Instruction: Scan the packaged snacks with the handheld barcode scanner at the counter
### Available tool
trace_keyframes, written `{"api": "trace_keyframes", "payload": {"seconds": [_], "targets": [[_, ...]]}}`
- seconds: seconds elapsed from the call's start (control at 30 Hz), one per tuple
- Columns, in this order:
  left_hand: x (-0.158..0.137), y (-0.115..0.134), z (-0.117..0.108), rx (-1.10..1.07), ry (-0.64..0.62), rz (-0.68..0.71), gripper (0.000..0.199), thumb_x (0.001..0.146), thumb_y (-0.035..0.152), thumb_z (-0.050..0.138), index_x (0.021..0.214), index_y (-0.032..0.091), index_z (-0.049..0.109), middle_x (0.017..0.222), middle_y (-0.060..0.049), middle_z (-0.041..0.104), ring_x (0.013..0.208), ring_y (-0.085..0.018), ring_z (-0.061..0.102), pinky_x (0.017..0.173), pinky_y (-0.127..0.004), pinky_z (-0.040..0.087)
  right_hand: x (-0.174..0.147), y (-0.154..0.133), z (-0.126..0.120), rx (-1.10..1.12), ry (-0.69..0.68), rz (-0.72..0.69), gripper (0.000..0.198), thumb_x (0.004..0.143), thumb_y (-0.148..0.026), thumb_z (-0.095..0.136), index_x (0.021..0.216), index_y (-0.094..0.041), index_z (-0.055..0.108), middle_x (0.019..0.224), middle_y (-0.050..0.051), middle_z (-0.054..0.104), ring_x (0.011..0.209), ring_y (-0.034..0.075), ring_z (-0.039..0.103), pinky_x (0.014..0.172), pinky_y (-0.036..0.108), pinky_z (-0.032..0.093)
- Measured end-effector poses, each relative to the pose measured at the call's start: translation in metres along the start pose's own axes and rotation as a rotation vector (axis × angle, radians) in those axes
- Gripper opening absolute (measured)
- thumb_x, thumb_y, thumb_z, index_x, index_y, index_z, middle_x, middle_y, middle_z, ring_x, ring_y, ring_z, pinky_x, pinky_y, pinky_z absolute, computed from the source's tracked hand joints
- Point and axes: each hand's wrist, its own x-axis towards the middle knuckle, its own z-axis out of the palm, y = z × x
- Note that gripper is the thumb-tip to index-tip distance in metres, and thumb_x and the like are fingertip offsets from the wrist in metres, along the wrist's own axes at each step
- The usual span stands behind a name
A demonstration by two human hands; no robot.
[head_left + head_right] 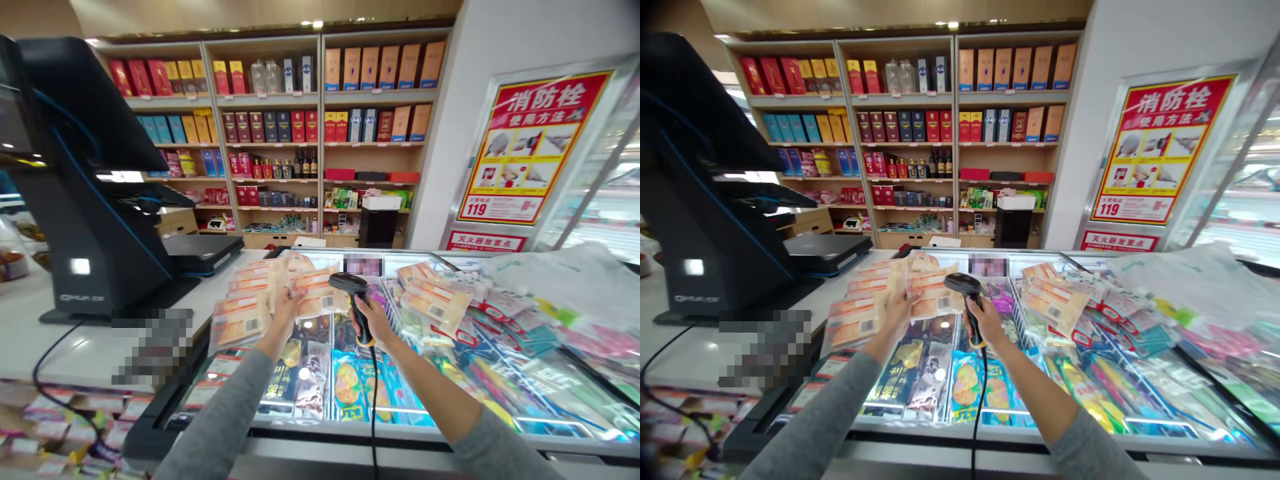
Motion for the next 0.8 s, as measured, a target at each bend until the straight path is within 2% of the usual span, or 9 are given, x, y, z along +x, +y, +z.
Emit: {"api": "trace_keyframes", "payload": {"seconds": [0.1, 0.2, 0.27, 0.33, 0.47, 0.63, 0.8], "targets": [[0.021, -0.034, 0.039, -0.016, -0.03, -0.03, 0.056, 0.049, 0.048, 0.09, 0.088, 0.018, 0.065, 0.074, -0.002, 0.073, 0.073, -0.025, 0.073, 0.072, -0.039, 0.06, 0.004, 0.01, -0.037, -0.04, 0.078, -0.002, 0.05, 0.075, -0.069, 0.071, 0.077, -0.023, 0.052, 0.054, -0.004, 0.057, 0.034, 0.01, 0.045, 0.033, 0.024, 0.035], [0.033, -0.061, 0.058, 0.104, 0.014, 0.013, 0.051, 0.052, 0.048, 0.087, 0.087, 0.018, 0.064, 0.074, -0.002, 0.072, 0.073, -0.023, 0.072, 0.07, -0.036, 0.059, 0.008, 0.021, -0.06, 0.015, 0.153, 0.042, 0.056, 0.07, -0.074, 0.072, 0.078, -0.023, 0.05, 0.054, -0.005, 0.057, 0.034, 0.01, 0.045, 0.033, 0.024, 0.035], [0.037, -0.073, 0.061, 0.192, 0.016, 0.057, 0.047, 0.054, 0.045, 0.085, 0.088, 0.019, 0.065, 0.08, -0.003, 0.073, 0.078, -0.023, 0.071, 0.073, -0.036, 0.058, 0.01, 0.027, -0.066, 0.065, 0.181, 0.084, 0.06, 0.066, -0.077, 0.073, 0.08, -0.023, 0.048, 0.054, -0.006, 0.056, 0.034, 0.01, 0.045, 0.032, 0.024, 0.036], [0.038, -0.079, 0.058, 0.217, -0.051, 0.072, 0.048, 0.054, 0.039, 0.085, 0.093, 0.019, 0.065, 0.089, -0.004, 0.075, 0.087, -0.024, 0.072, 0.079, -0.036, 0.058, 0.007, 0.031, -0.068, 0.065, 0.174, 0.113, 0.06, 0.066, -0.076, 0.074, 0.081, -0.023, 0.047, 0.054, -0.007, 0.055, 0.034, 0.01, 0.045, 0.032, 0.023, 0.036], [0.036, -0.083, 0.052, 0.123, -0.189, 0.009, 0.06, 0.053, 0.033, 0.086, 0.109, 0.019, 0.066, 0.104, -0.008, 0.076, 0.101, -0.027, 0.072, 0.09, -0.038, 0.056, -0.006, 0.033, -0.067, 0.015, 0.179, 0.154, 0.056, 0.072, -0.072, 0.072, 0.081, -0.024, 0.046, 0.051, -0.008, 0.053, 0.031, 0.009, 0.042, 0.03, 0.021, 0.029], [0.036, -0.084, 0.05, 0.042, -0.215, -0.069, 0.072, 0.052, 0.032, 0.089, 0.118, 0.017, 0.065, 0.106, -0.01, 0.076, 0.101, -0.029, 0.072, 0.093, -0.041, 0.056, -0.019, 0.031, -0.067, -0.019, 0.198, 0.159, 0.054, 0.074, -0.072, 0.07, 0.082, -0.023, 0.049, 0.051, -0.008, 0.052, 0.03, 0.008, 0.04, 0.029, 0.02, 0.028], [0.035, -0.083, 0.051, 0.019, -0.212, -0.073, 0.076, 0.048, 0.031, 0.092, 0.118, 0.018, 0.065, 0.104, -0.009, 0.076, 0.102, -0.029, 0.072, 0.093, -0.041, 0.056, -0.022, 0.027, -0.067, -0.031, 0.199, 0.14, 0.054, 0.074, -0.072, 0.071, 0.083, -0.022, 0.053, 0.052, -0.007, 0.052, 0.031, 0.008, 0.041, 0.029, 0.021, 0.03]]}}
